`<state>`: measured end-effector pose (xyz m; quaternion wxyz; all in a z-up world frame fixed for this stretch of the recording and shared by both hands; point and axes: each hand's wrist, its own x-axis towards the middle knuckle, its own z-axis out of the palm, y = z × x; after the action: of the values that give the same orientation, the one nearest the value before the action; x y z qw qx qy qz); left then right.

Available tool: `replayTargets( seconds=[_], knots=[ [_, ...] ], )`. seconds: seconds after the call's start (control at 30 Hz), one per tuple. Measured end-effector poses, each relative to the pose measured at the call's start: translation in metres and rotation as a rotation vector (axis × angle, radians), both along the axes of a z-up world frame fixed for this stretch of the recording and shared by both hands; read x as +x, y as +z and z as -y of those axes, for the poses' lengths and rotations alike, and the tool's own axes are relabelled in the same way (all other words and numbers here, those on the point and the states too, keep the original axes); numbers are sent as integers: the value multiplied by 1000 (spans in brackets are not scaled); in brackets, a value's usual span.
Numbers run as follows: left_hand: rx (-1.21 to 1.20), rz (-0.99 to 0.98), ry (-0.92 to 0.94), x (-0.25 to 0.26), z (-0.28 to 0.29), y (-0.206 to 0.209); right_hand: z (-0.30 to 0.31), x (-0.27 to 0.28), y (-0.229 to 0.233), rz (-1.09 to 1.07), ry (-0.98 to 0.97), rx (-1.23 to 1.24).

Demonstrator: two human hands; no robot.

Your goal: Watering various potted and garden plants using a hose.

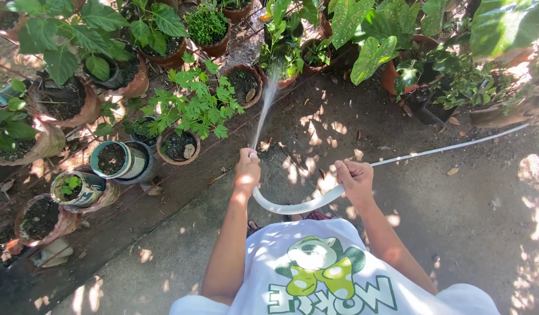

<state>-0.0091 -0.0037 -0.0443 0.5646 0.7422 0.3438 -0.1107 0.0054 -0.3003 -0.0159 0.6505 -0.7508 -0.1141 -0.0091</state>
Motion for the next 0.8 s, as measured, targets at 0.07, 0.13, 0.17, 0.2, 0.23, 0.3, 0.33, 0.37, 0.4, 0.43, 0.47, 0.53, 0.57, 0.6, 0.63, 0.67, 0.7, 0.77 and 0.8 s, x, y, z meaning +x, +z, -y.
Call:
replayTargets(
  seconds=[0.07, 0.13, 0.17, 0.2, 0.23, 0.3, 0.33, 0.37, 0.4, 0.43, 0.47, 0.53, 0.57, 0.6, 0.63, 0.67, 0.7, 0.77, 0.8],
  knots=[
    [7, -5, 9, -2, -2, -5, 1, 0, -9, -15, 9, 0],
    [14, -11, 19, -5, -3, -7, 2, -1, -15, -32, 20, 1],
    [18, -8, 23, -6, -4, -6, 2, -1, -17, -41, 26, 13],
    [23, -5, 26, -7, -4, -5, 2, -1, -18, -49, 32, 26],
    [23, -9, 28, -7, -4, -6, 2, -1, -18, -54, 34, 26],
    [29, -15, 28, -7, -4, -8, 2, -1, -18, -77, 46, 50],
    [29, -18, 29, -6, -3, -7, 3, 0, -16, -79, 47, 50],
    [29, -19, 31, -6, -2, -7, 3, 0, -15, -78, 53, 49],
    [28, -19, 34, -5, -1, -6, 4, 1, -13, -75, 60, 48],
    [28, -20, 35, -6, 0, -5, 3, 2, -11, -76, 61, 48],
    [29, -24, 35, -5, 1, -4, 4, 2, -9, -68, 64, 45],
    [29, -29, 36, -6, 4, 0, 5, 3, -6, -61, 69, 41],
    [29, -35, 38, -6, 5, 3, 5, 3, -6, -52, 74, 47],
    [29, -41, 39, -6, 6, 6, 6, 4, -5, -43, 79, 53],
    [29, -43, 40, -6, 8, 5, 7, 4, -6, -45, 80, 53],
    [30, -42, 43, -6, 9, 5, 9, 4, -7, -44, 82, 56],
    [30, -41, 45, -6, 10, 5, 10, 4, -8, -44, 84, 59],
    [30, -37, 46, -5, 12, 2, 13, 6, -7, -45, 77, 46],
    [30, -31, 46, -5, 13, 1, 14, 7, -7, -45, 69, 35]
  ],
)
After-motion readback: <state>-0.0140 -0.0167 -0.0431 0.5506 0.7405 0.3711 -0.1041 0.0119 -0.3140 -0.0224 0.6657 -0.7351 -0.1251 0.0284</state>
